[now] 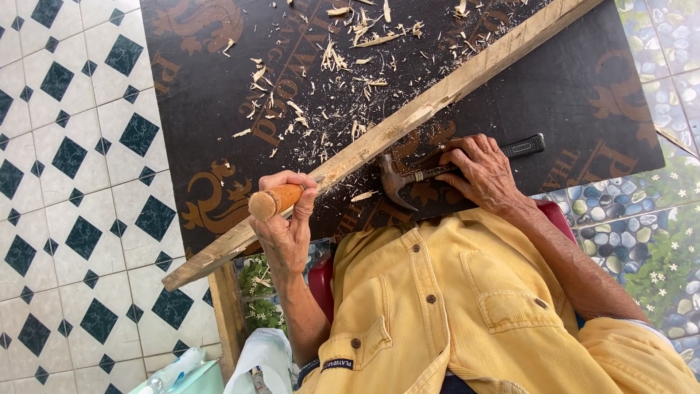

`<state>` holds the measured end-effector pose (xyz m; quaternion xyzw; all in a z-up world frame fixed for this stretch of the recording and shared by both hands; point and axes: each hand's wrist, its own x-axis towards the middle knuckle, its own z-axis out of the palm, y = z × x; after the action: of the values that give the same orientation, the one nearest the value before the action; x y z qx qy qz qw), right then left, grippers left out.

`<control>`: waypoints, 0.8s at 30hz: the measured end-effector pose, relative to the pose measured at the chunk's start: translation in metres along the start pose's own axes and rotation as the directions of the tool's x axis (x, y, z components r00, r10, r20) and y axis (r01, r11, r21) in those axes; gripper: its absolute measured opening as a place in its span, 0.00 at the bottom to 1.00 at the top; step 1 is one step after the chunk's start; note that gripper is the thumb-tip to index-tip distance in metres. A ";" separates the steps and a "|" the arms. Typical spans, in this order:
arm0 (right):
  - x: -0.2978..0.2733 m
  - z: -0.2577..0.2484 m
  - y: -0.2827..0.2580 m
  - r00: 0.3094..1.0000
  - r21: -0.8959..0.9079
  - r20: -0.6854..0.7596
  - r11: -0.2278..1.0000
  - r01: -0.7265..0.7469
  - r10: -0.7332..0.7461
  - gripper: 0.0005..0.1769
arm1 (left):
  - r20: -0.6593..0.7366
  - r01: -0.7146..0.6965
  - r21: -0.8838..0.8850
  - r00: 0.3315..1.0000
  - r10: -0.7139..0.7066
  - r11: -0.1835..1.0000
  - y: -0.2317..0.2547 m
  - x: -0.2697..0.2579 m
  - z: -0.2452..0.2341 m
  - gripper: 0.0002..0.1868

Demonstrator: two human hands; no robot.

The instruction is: Using a hammer and chisel to carve a groove into a wooden plank on a workbench.

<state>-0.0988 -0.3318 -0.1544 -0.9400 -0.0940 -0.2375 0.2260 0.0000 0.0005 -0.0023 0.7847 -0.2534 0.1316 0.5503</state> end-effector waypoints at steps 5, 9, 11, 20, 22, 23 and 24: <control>-0.002 0.001 0.002 1.000 -0.002 0.001 1.000 0.000 0.000 0.15 | 0.004 0.006 0.002 1.000 -0.006 1.000 0.001 0.000 0.000 0.07; -0.002 -0.001 0.003 1.000 0.005 0.007 1.000 0.019 -0.019 0.15 | 0.005 0.008 0.002 1.000 -0.008 1.000 0.001 0.000 0.000 0.07; -0.001 0.000 0.003 1.000 0.005 0.006 1.000 0.019 -0.020 0.15 | 0.003 0.009 0.004 1.000 -0.009 1.000 0.001 0.000 0.000 0.07; 0.000 -0.001 0.000 1.000 0.012 -0.002 1.000 0.013 -0.013 0.15 | 0.007 -0.001 0.009 1.000 0.001 1.000 0.002 0.001 0.000 0.07; -0.001 -0.001 -0.002 1.000 0.012 -0.011 1.000 0.005 -0.005 0.15 | 0.006 -0.007 0.009 1.000 0.007 1.000 0.002 0.000 0.000 0.07; -0.001 -0.001 -0.001 1.000 0.006 -0.010 1.000 0.007 -0.007 0.15 | 0.005 -0.004 0.013 1.000 0.003 1.000 0.003 0.000 0.000 0.07; -0.001 0.000 0.000 1.000 -0.001 -0.009 1.000 0.009 -0.009 0.15 | 0.005 0.000 0.017 1.000 0.000 1.000 0.003 0.000 0.001 0.07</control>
<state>-0.0993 -0.3320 -0.1544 -0.9386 -0.0970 -0.2430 0.2251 -0.0014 -0.0011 0.0001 0.7895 -0.2538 0.1319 0.5431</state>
